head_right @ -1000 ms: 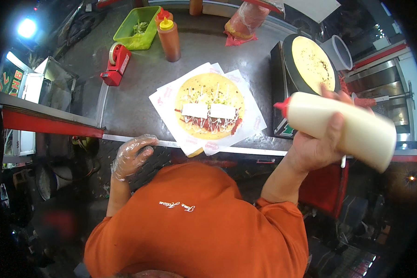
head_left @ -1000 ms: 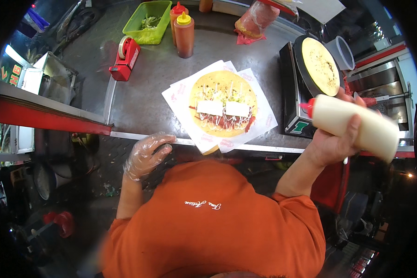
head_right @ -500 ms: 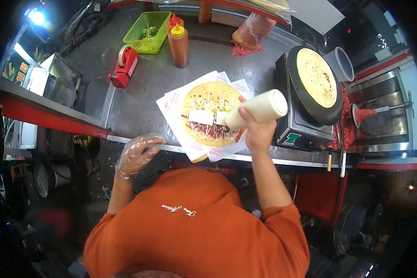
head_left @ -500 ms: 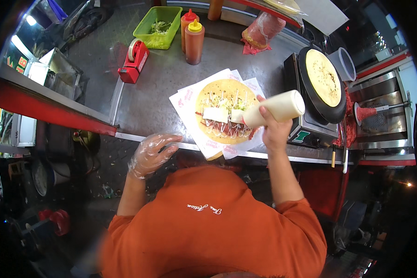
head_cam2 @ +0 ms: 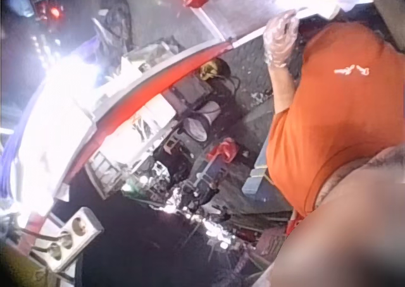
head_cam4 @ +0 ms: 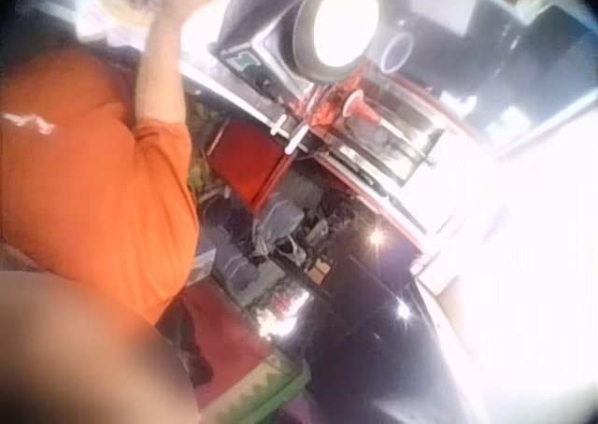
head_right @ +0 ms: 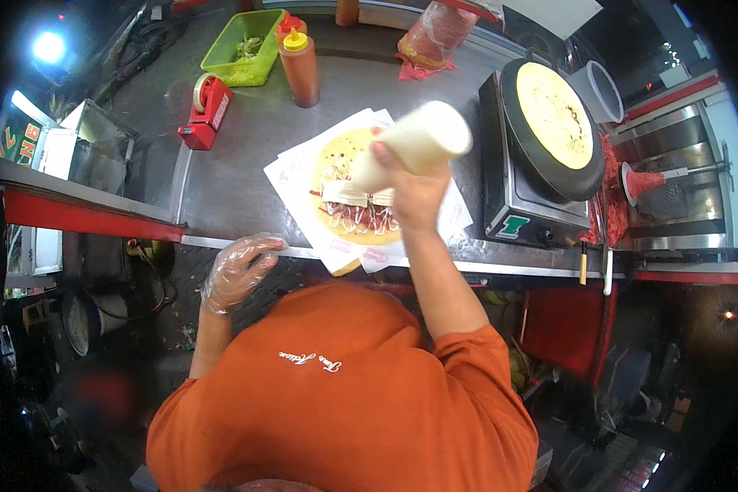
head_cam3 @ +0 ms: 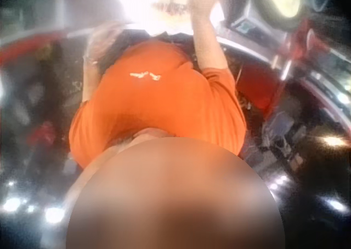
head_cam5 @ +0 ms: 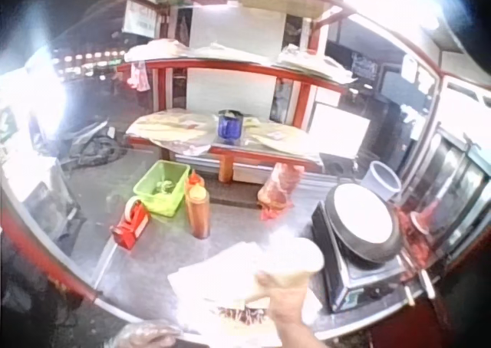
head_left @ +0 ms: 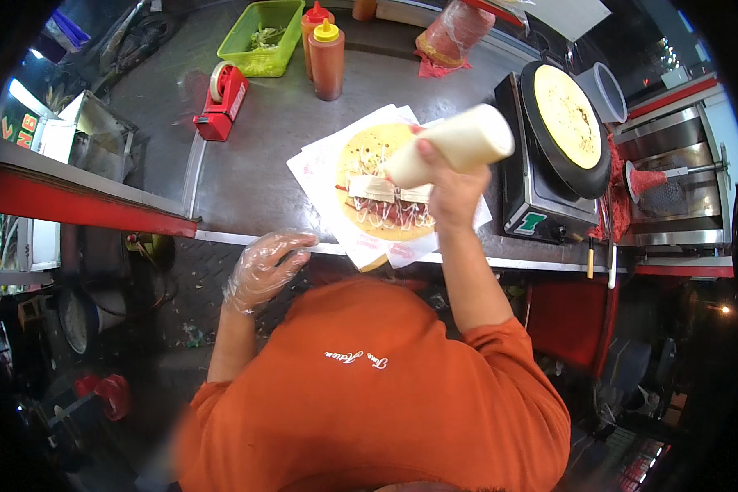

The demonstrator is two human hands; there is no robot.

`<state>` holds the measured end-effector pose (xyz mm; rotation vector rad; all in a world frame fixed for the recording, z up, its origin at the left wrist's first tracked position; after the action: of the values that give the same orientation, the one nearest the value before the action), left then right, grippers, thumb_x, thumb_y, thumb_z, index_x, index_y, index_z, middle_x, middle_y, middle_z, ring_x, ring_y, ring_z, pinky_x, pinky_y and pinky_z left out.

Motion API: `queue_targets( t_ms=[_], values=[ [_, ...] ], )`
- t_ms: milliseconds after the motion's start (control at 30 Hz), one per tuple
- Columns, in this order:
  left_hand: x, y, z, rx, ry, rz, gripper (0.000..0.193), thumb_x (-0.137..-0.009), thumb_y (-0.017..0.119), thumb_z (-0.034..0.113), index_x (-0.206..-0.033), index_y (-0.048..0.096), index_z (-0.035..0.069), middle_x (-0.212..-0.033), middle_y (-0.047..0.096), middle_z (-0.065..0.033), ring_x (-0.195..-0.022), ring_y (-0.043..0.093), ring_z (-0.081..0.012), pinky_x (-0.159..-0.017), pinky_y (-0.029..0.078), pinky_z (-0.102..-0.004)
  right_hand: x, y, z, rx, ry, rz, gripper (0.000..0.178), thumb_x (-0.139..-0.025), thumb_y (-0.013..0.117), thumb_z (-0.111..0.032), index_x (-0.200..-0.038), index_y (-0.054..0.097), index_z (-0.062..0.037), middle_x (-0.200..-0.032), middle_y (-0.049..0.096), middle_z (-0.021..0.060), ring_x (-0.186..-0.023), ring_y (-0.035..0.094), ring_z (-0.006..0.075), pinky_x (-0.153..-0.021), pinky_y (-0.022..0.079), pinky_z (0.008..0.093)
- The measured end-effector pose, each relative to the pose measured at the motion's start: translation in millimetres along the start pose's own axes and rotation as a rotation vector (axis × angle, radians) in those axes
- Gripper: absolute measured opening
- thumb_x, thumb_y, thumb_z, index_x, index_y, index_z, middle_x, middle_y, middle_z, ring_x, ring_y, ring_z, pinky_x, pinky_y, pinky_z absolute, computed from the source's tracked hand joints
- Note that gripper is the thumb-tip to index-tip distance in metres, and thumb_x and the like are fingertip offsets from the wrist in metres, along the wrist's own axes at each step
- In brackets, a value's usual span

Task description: The person cooks shredded meat on a flat griddle and places it onto a tortilla with shredded cabbage. They add sauces from squeeze bottles, place a second tortilla on top, and wrap the assembled taco in paper.

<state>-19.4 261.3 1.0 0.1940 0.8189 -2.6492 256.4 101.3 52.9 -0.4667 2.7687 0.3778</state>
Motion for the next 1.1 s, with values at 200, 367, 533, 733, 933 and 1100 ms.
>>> queue_targets(
  t_ms=[200,367,533,733,933,1100],
  values=[
    [-5.9,-3.6,0.5,0.03,0.013,0.023,0.022,-0.092,0.07,0.014,-0.11,0.07,0.003,-0.108,0.073,-0.0117,-0.104,0.069,-0.0308,-0.093,0.053,-0.0389,4.6,-31.2,-8.0,0.069,0.031,0.128,0.032,-0.081,0.077,0.005,-0.11,0.061,0.0044,-0.103,0.07,0.0148,-0.099,0.071,0.0297,-0.085,0.059,0.0382],
    [-12.3,7.5,-2.1,0.016,0.031,-0.052,0.021,-0.092,0.07,0.013,-0.111,0.07,0.003,-0.108,0.073,-0.0126,-0.102,0.069,-0.0306,-0.089,0.054,-0.039,30.7,-21.6,8.9,0.09,0.126,-0.052,0.035,-0.08,0.078,0.007,-0.111,0.061,0.0051,-0.103,0.07,0.015,-0.1,0.071,0.0285,-0.085,0.059,0.0394],
    [-20.4,12.6,-0.8,0.064,-0.001,-0.031,0.021,-0.094,0.067,0.013,-0.112,0.07,0.003,-0.105,0.074,-0.0127,-0.098,0.071,-0.0308,-0.086,0.054,-0.0385,27.8,-30.1,-5.0,0.052,0.135,0.103,0.028,-0.08,0.079,0.004,-0.104,0.065,0.0052,-0.1,0.071,0.0155,-0.1,0.071,0.0291,-0.083,0.06,0.0388],
    [-31.0,50.4,11.0,0.155,-0.003,-0.324,0.025,-0.096,0.065,0.016,-0.116,0.069,0.002,-0.102,0.075,-0.0123,-0.087,0.071,-0.0288,-0.079,0.055,-0.0369,43.0,-27.3,0.0,0.058,0.123,-0.064,0.035,-0.079,0.08,0.004,-0.11,0.062,0.0046,-0.1,0.071,0.0137,-0.099,0.071,0.0285,-0.09,0.058,0.0414],
    [-30.2,93.8,25.1,1.077,-0.574,-0.549,0.05,-0.105,0.049,0.038,-0.133,0.057,-0.002,-0.124,0.067,-0.0173,-0.116,0.064,-0.023,-0.101,0.05,-0.0373,34.6,-63.8,-6.1,-0.017,0.207,0.151,0.022,-0.088,0.072,0.0,-0.108,0.062,0.0046,-0.103,0.068,0.0166,-0.097,0.072,0.0282,-0.084,0.061,0.0379],
    [-49.4,116.5,24.6,1.598,-0.865,-0.046,0.062,-0.104,0.042,0.05,-0.142,0.044,0.001,-0.129,0.059,-0.0174,-0.116,0.06,-0.0297,-0.097,0.053,-0.0415,92.4,-15.1,-16.6,0.516,-0.227,-0.901,0.039,-0.085,0.069,-0.017,-0.121,0.061,-0.0055,-0.128,0.061,0.0154,-0.133,0.051,0.0318,-0.119,0.016,0.0628]
  ],
)
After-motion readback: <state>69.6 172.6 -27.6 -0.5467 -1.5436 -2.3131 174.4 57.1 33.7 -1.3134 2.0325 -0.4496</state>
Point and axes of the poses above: each hand's wrist, its own x-axis away from the middle knuckle, its own y-axis out of the palm, z = x × y, the point moved 3 cm from there along -x, towards the middle knuckle
